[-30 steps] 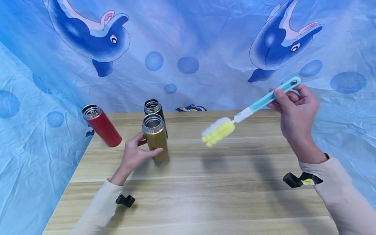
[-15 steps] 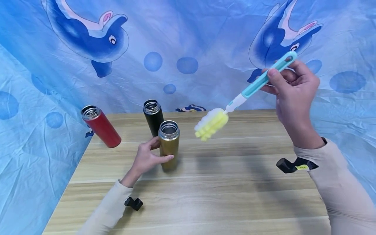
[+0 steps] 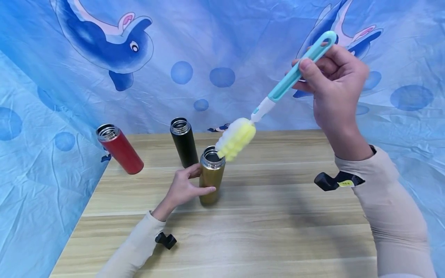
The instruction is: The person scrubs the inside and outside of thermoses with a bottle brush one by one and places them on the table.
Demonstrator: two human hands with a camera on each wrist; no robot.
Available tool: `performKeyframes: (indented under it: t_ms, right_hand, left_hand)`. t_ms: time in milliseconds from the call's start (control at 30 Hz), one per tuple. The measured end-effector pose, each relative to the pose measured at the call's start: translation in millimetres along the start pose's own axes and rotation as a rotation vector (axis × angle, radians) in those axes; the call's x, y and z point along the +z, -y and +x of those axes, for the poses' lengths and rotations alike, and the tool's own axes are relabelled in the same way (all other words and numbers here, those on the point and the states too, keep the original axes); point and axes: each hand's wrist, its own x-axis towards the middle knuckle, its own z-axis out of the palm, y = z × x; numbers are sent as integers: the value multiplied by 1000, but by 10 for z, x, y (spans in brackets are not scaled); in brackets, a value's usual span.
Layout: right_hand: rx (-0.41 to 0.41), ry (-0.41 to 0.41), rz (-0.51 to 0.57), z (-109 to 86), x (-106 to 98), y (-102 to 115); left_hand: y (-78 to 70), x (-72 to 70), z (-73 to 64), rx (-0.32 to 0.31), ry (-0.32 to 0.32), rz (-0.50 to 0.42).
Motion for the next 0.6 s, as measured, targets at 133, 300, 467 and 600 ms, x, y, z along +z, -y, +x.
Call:
performKeyframes:
  t_ms: [133, 300, 467, 600]
  right_hand:
    - [-20, 18, -18, 19, 82, -13]
    - [-15, 38, -26, 60, 155, -58]
    - [10, 69, -34, 61, 198, -110]
    - [7, 95, -60, 57, 200, -118]
  left_hand:
    - [-1, 39, 22, 7, 18, -18]
    - [-16, 61, 36, -1, 47, -32]
    - [-50, 79, 49, -21, 62, -41]
    - [-64, 82, 50, -33, 65, -37]
